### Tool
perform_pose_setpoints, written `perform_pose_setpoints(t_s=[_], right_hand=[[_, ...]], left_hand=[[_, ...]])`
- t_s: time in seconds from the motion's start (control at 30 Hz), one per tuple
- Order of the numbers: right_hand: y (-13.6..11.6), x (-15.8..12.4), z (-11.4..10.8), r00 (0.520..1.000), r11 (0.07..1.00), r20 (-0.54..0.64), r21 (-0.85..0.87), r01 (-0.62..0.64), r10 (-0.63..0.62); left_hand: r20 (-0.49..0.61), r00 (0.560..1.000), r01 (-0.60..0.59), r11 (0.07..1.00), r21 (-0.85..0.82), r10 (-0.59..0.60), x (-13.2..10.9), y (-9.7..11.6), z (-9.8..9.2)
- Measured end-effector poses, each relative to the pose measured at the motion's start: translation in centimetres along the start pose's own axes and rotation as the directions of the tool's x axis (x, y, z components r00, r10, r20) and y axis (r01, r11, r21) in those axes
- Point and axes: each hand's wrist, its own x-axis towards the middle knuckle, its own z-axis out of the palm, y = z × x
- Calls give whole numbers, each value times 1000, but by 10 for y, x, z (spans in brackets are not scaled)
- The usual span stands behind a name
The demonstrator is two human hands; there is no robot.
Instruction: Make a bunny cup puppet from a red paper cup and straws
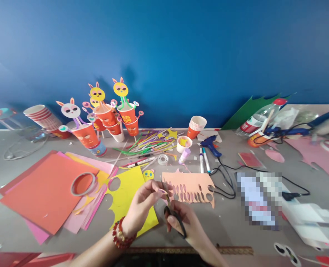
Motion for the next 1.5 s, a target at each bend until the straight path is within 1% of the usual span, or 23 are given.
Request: perform_pose_setpoints(t_s=[0.07,0.13,0.37,0.47,0.67,0.87,1.07,1.27,1.43,1.5], right_hand=[[-2,-4,2,999,999,-4,23,37,-37],[-2,-6,3,999,998,-19,33,47,-46],[-2,-9,4,998,998,-33,-38,51,-52],[-3,-8,4,999,998,-36,-50,33,-35],[0,-6,3,999,998,-34,-49,35,-37],[1,-6,3,999,1000,-42,-21,-4,3],[1,-6,3,998,1000,-60,-12,-14,13],[3,-5,3,998,1000,-53,1,-22,22],[11,-4,1,995,1000,-98,-18,-23,21],[11,-4,-1,991,999,-132,-44,7,-13]], left_hand=[[-45,999,-14,1000,1,14,0,-1,1],[-68,997,-25,1000,-14,24,0,-3,2],[-110,993,-35,999,-6,34,1,-7,5],[-110,993,-27,1000,13,29,1,-7,4],[-120,992,-20,999,26,23,0,-6,4],[-109,994,-24,999,40,29,0,-8,3],[-101,994,-30,998,47,34,2,-9,2],[-108,994,-29,998,61,35,2,-8,2],[-107,994,-11,999,36,15,2,-6,2],[-95,995,1,997,75,6,2,-6,0]])
